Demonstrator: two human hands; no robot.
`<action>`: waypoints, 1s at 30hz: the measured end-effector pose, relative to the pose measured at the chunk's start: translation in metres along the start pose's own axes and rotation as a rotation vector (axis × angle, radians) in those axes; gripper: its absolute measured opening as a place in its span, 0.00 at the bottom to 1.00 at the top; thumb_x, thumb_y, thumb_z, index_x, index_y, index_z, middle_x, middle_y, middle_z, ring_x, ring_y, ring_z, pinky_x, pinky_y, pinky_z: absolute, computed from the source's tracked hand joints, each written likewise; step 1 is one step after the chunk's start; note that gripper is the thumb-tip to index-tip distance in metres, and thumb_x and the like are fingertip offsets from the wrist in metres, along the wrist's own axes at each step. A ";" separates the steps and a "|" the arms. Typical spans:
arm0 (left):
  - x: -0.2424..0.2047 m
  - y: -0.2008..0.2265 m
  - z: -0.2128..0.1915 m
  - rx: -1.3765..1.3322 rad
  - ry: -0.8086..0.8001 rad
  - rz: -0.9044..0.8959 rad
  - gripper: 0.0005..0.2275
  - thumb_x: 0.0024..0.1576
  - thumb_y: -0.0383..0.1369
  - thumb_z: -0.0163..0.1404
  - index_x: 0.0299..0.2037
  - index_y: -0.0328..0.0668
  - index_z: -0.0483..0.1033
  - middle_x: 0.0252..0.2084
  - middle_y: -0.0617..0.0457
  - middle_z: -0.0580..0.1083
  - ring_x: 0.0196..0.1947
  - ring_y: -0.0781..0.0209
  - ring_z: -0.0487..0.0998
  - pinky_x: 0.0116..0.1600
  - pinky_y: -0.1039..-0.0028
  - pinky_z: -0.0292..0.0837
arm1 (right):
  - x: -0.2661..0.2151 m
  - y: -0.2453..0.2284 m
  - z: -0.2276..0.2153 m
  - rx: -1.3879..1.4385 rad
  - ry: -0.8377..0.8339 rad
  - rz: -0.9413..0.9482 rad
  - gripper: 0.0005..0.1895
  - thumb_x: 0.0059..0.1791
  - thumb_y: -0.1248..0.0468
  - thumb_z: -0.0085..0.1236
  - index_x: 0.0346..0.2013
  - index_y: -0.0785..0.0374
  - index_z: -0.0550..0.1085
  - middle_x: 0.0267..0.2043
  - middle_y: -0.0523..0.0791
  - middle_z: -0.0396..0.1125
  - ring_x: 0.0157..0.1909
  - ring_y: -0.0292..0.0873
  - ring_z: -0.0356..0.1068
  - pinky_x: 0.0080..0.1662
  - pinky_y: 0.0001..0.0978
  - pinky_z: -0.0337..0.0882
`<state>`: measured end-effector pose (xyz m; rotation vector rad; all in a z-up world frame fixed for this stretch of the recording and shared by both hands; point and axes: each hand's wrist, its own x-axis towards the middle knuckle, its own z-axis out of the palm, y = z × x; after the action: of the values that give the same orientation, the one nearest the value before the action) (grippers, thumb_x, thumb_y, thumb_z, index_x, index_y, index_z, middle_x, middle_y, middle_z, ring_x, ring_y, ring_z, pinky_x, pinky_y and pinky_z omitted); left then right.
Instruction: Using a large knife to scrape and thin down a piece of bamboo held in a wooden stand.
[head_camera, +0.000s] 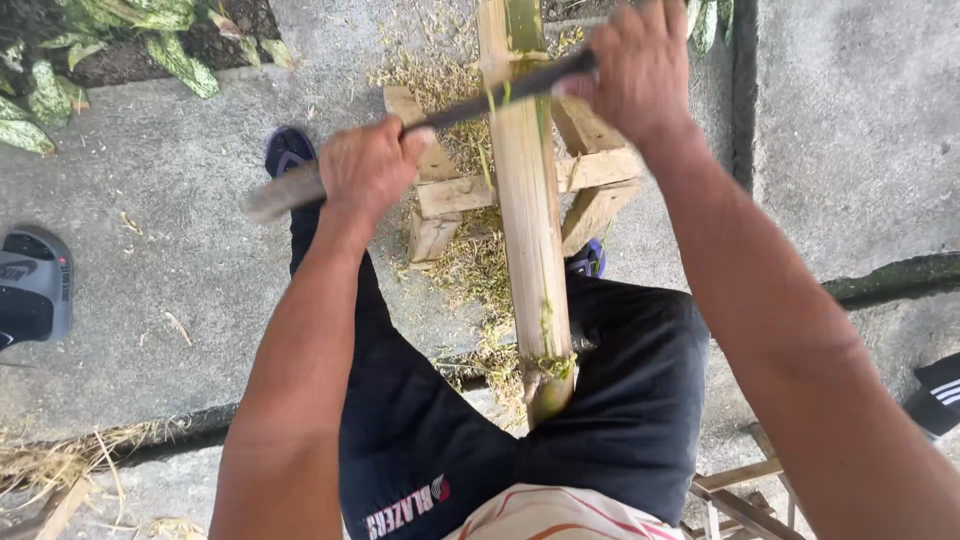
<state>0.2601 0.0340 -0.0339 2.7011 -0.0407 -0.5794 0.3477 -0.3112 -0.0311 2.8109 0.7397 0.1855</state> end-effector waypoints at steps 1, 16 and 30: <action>0.011 -0.002 0.000 0.000 0.002 0.004 0.24 0.67 0.57 0.40 0.36 0.47 0.79 0.22 0.54 0.72 0.23 0.58 0.73 0.40 0.58 0.69 | 0.011 0.004 -0.005 -0.003 0.002 0.003 0.35 0.52 0.24 0.48 0.39 0.51 0.80 0.43 0.42 0.69 0.58 0.49 0.63 0.65 0.54 0.53; -0.178 0.053 0.046 0.131 0.071 0.156 0.21 0.62 0.52 0.47 0.26 0.45 0.77 0.18 0.48 0.76 0.19 0.46 0.78 0.35 0.55 0.74 | -0.203 -0.068 -0.066 0.179 -0.213 0.102 0.35 0.49 0.27 0.46 0.39 0.54 0.79 0.41 0.44 0.69 0.50 0.47 0.63 0.64 0.49 0.56; -0.079 0.015 0.032 0.082 0.034 0.055 0.23 0.65 0.56 0.40 0.34 0.49 0.79 0.24 0.46 0.77 0.26 0.47 0.80 0.38 0.54 0.75 | -0.096 -0.029 -0.020 0.060 -0.163 0.035 0.29 0.50 0.29 0.55 0.40 0.49 0.79 0.40 0.43 0.69 0.51 0.48 0.65 0.64 0.53 0.56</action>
<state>0.1755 0.0172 -0.0249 2.7790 -0.1324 -0.5259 0.2475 -0.3309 -0.0255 2.8542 0.6703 -0.0603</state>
